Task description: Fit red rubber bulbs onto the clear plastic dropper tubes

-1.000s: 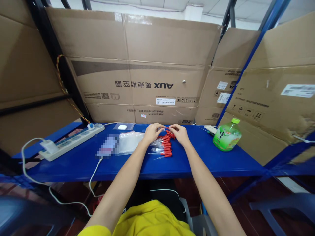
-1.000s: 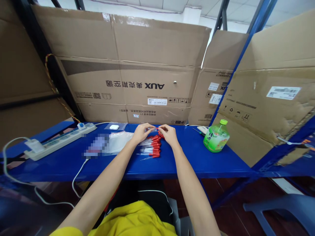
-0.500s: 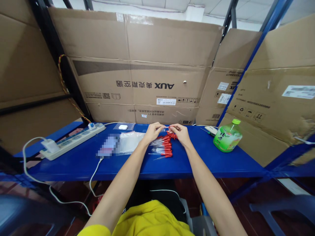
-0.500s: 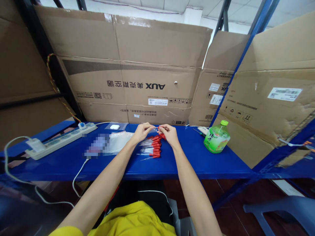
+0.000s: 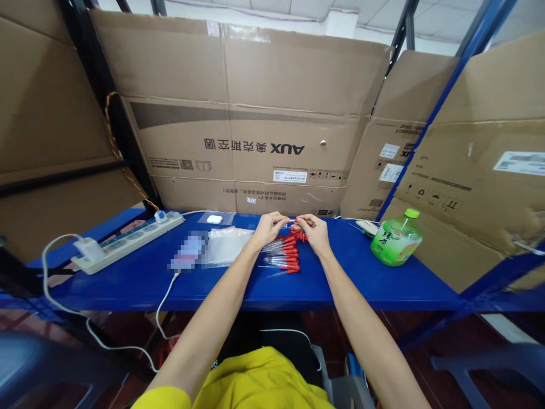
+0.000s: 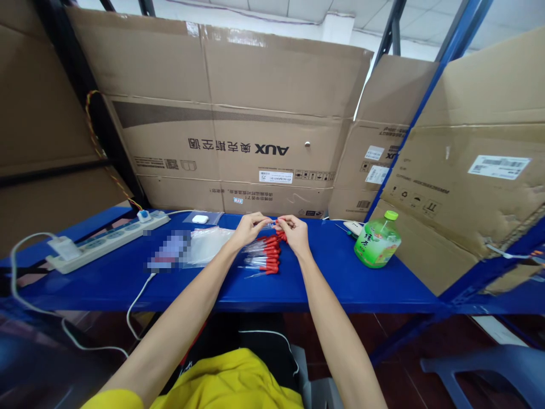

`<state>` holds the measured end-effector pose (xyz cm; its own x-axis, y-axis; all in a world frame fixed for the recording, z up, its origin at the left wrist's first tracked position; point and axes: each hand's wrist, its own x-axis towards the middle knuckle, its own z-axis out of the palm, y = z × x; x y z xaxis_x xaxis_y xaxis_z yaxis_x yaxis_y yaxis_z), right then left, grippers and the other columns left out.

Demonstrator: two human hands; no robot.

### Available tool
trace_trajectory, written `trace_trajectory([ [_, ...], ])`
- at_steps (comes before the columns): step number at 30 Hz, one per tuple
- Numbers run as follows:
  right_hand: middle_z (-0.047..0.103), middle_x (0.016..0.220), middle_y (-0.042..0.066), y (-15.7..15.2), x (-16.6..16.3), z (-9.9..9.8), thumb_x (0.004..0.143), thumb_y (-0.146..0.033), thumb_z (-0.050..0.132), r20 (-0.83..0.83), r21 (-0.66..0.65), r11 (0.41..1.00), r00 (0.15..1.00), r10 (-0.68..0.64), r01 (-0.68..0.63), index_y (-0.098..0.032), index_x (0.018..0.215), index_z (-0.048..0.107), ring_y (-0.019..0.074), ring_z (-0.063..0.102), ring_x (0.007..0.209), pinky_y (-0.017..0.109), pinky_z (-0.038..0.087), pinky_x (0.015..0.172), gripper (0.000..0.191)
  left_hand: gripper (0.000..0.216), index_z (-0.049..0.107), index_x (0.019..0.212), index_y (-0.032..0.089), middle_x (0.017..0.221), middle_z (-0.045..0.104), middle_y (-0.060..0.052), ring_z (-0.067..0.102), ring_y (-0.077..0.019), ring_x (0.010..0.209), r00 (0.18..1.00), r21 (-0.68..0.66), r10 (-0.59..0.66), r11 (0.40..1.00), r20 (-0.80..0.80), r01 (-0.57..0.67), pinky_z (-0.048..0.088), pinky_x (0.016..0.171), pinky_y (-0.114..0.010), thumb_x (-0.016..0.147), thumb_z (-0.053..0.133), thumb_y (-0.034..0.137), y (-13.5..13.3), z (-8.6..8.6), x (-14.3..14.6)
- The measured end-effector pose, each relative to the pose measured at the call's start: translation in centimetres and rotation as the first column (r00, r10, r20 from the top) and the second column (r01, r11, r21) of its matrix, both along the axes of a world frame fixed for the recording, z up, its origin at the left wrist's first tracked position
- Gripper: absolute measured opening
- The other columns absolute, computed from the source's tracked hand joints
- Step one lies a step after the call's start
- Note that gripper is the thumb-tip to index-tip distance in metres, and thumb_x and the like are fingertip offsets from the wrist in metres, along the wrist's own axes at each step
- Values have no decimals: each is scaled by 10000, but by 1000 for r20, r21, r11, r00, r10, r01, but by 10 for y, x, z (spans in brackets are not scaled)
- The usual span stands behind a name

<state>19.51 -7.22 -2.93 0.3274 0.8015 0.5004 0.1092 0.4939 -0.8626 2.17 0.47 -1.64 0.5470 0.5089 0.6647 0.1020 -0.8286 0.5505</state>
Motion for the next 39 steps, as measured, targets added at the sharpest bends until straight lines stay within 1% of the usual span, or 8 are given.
trace_trajectory([
  [5, 788, 833, 72, 1, 2, -2, 694, -542, 826, -18, -24, 997, 997, 71, -71, -198, 877, 728, 291, 776, 804, 431, 641, 831, 402, 375, 798, 1006, 156, 859, 721, -75, 602, -163, 740, 1000, -17, 6, 1000, 6, -6, 418, 687, -274, 978, 539, 426, 1, -1, -1],
  [10, 788, 815, 64, 2, 3, -3, 671, -547, 838, -13, -65, 990, 992, 124, -125, -192, 874, 740, 286, 776, 782, 454, 637, 852, 421, 363, 801, 984, 163, 842, 717, -70, 600, -159, 725, 1000, 20, -14, 1000, -22, 15, 428, 704, -276, 976, 543, 419, 2, 0, -2],
  [15, 786, 800, 58, 0, 1, -2, 675, -560, 829, 8, -67, 991, 993, 120, -119, -187, 881, 742, 281, 775, 787, 449, 637, 852, 435, 371, 796, 977, 156, 823, 705, -67, 594, -154, 712, 999, 33, -18, 999, -32, 19, 430, 699, -270, 982, 533, 418, 2, -2, 0],
  [19, 785, 804, 64, 0, 0, -2, 679, -554, 828, 13, -52, 993, 994, 105, -104, -187, 877, 739, 283, 775, 792, 448, 639, 843, 427, 361, 793, 979, 158, 831, 711, -68, 593, -153, 714, 1000, 15, -4, 1000, -31, 4, 430, 699, -269, 979, 541, 417, 4, -6, 1],
  [26, 782, 776, 56, -1, 1, 1, 664, -572, 828, 22, -80, 988, 991, 134, -132, -184, 870, 738, 273, 774, 737, 433, 648, 803, 448, 375, 791, 960, 151, 826, 714, -65, 603, -164, 733, 999, -25, -37, 999, -32, 36, 426, 689, -270, 975, 535, 424, 5, -8, 2],
  [33, 785, 800, 59, 1, 5, -3, 720, -553, 797, 121, -66, 991, 985, 121, -113, -198, 889, 739, 280, 774, 746, 423, 646, 779, 397, 378, 791, 936, 140, 837, 725, -74, 616, -179, 757, 997, -70, -74, 995, -33, 71, 437, 710, -279, 969, 535, 416, 4, -8, 2],
  [39, 782, 796, 59, 5, 6, -5, 726, -575, 784, 124, -98, 987, 982, 141, -129, -199, 877, 727, 274, 772, 723, 419, 644, 767, 409, 398, 789, 949, 143, 836, 723, -70, 611, -171, 743, 998, -47, -49, 998, -40, 47, 421, 694, -272, 974, 519, 435, 5, -11, 4],
])
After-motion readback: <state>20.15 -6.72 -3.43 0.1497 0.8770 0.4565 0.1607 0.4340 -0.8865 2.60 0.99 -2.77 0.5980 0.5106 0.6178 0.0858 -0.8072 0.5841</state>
